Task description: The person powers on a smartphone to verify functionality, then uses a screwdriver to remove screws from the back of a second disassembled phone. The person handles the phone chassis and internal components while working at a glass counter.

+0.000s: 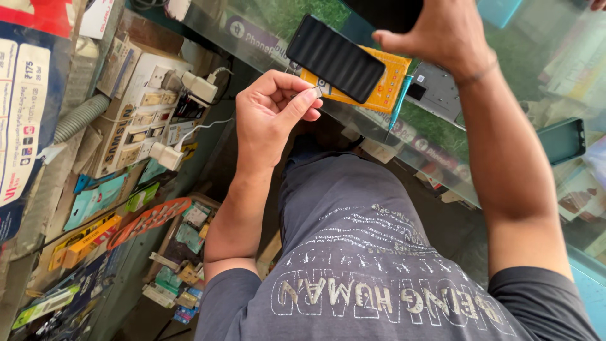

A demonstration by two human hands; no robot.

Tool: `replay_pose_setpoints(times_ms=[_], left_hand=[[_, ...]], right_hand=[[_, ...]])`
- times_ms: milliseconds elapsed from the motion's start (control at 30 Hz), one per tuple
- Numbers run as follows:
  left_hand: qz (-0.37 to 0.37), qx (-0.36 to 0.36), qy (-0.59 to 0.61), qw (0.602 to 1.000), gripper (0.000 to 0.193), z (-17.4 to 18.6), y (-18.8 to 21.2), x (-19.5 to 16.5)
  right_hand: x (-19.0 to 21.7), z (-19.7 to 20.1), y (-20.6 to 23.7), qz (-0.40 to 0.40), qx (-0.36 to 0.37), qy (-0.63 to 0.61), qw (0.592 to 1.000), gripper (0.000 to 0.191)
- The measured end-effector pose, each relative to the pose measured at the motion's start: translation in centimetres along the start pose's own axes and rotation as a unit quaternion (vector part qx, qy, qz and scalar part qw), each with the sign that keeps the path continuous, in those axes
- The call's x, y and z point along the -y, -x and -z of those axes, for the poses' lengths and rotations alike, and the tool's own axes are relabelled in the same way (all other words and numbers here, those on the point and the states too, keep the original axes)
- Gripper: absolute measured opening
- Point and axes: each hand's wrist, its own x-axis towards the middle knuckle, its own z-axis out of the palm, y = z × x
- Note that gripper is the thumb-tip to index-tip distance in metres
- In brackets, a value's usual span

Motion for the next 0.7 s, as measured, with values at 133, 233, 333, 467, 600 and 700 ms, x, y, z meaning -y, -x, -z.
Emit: replay_pose_setpoints(times_ms=[133,233,333,467,600,700], left_hand=[[-0.026,-0.004,0.018,0.999,0.005,-2.0,-0.6,-0.1],[-0.041,-0.004,0.043,0.998,0.005,-3.5,-1.1,0.1],[-0.056,0.002,0.071,0.996,0.006,-4.7,-1.6,0.2],[-0.063,0.004,0.091,0.994,0.008,-5.9,-2.1,0.6],[-0.091,0.009,0.102,0.991,0.007,-6.4,-2.3,1.2],[-0.091,0.011,0.123,0.988,0.007,-6.8,-2.4,1.8]], right_hand=[[5.3,2.4,3.5,-0.082,-0.022,-0.354,0.931,0.072],[8.7,3.4,5.7,-0.162,-0.015,-0.479,0.862,0.085],[10.4,3.9,6.6,-0.165,-0.033,-0.522,0.836,0.086],[11.4,4.5,7.8,-0.18,-0.058,-0.513,0.837,0.087],[12.0,4.5,8.8,-0.177,-0.077,-0.52,0.832,0.084],[12.3,4.3,9.3,-0.167,-0.088,-0.526,0.829,0.082]])
